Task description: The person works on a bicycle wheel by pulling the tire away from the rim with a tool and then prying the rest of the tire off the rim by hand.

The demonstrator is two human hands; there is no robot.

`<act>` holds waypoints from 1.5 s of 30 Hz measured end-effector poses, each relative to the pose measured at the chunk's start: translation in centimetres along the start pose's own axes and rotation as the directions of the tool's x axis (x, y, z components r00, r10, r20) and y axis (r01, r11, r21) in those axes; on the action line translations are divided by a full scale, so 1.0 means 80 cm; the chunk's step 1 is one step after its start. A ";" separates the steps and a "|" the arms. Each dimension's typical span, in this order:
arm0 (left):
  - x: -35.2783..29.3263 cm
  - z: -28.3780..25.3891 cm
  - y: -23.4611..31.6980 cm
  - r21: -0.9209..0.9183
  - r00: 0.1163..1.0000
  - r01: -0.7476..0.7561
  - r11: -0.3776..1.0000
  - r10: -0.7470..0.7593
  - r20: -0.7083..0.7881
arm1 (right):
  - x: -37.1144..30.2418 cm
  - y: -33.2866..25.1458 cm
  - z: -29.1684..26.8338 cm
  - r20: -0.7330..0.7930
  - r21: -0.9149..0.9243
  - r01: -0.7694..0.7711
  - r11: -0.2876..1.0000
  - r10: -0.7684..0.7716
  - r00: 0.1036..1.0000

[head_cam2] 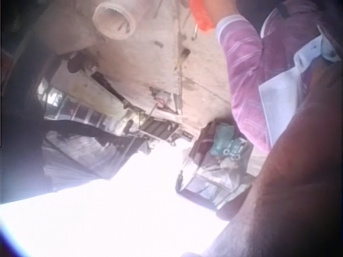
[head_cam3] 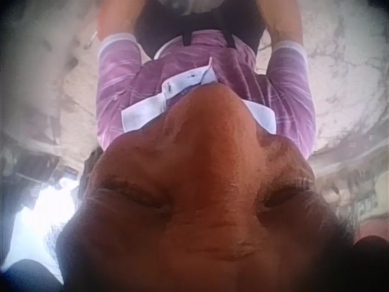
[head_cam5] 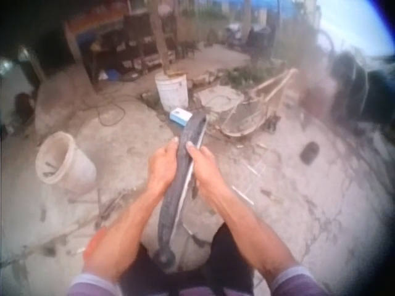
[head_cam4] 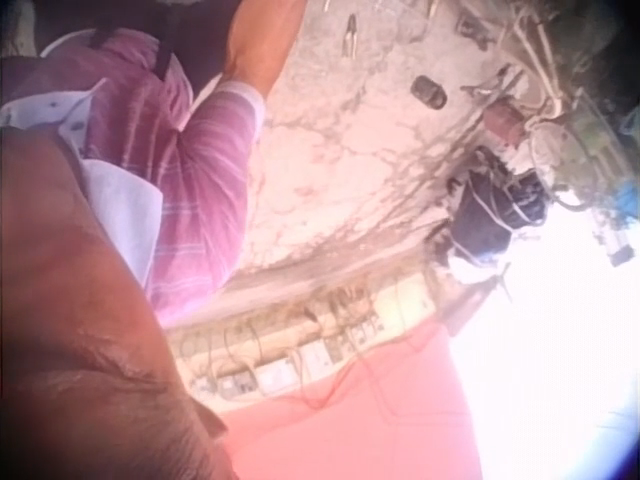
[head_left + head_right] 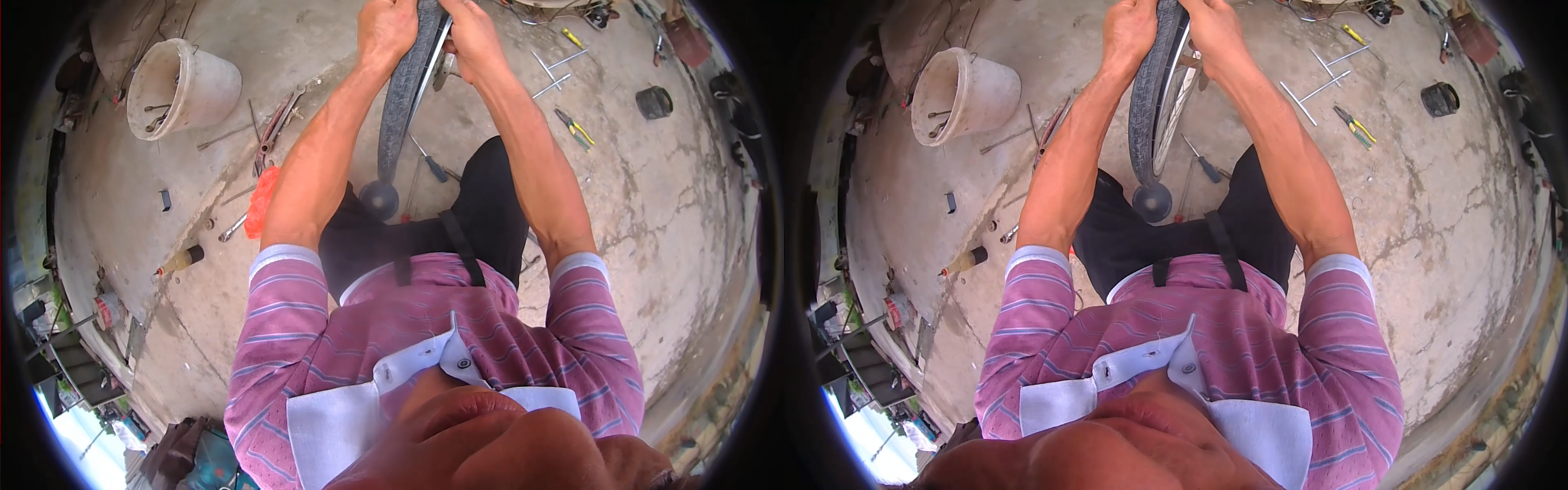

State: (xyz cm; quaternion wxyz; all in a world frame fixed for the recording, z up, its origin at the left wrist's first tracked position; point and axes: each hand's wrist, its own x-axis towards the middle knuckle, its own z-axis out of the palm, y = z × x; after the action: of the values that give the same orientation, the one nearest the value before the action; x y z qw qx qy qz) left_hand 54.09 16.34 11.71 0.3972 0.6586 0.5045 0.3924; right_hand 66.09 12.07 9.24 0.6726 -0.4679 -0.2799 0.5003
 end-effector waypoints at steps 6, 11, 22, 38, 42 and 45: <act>0.073 0.066 -0.040 -0.090 0.991 -0.130 0.987 0.126 -0.047 | 0.033 -0.020 0.006 -0.354 -0.481 0.021 0.876 -0.217 0.910; 0.050 0.102 -0.006 -0.283 0.988 0.131 0.950 -0.100 0.121 | 0.094 -0.034 -0.059 -0.409 -0.729 -0.137 0.671 -0.266 0.873; -0.206 0.003 -0.172 -0.208 0.987 -0.111 0.972 0.133 0.092 | 0.156 -0.032 -0.077 -0.268 -0.780 -0.026 0.625 -0.296 0.917; -0.175 -0.034 -0.112 -0.584 0.991 0.092 0.807 -0.130 -0.023 | 0.099 0.004 0.035 -0.196 -0.730 0.175 0.661 -0.447 0.873; -0.105 -0.048 -0.041 -0.714 0.966 0.209 0.669 -0.255 0.044 | -0.030 0.026 0.039 -0.084 -0.514 0.074 0.855 -0.136 0.987; -0.085 -0.037 -0.027 -0.699 0.971 0.209 0.684 -0.229 0.066 | -0.058 0.052 0.034 -0.059 -0.558 0.257 0.789 -0.347 0.936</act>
State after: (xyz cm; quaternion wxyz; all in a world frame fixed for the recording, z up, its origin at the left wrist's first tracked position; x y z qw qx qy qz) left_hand 49.36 10.50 10.06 0.6540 0.3884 0.3982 0.5127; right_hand 60.46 8.97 6.99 0.6040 -0.6259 -0.4269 0.2473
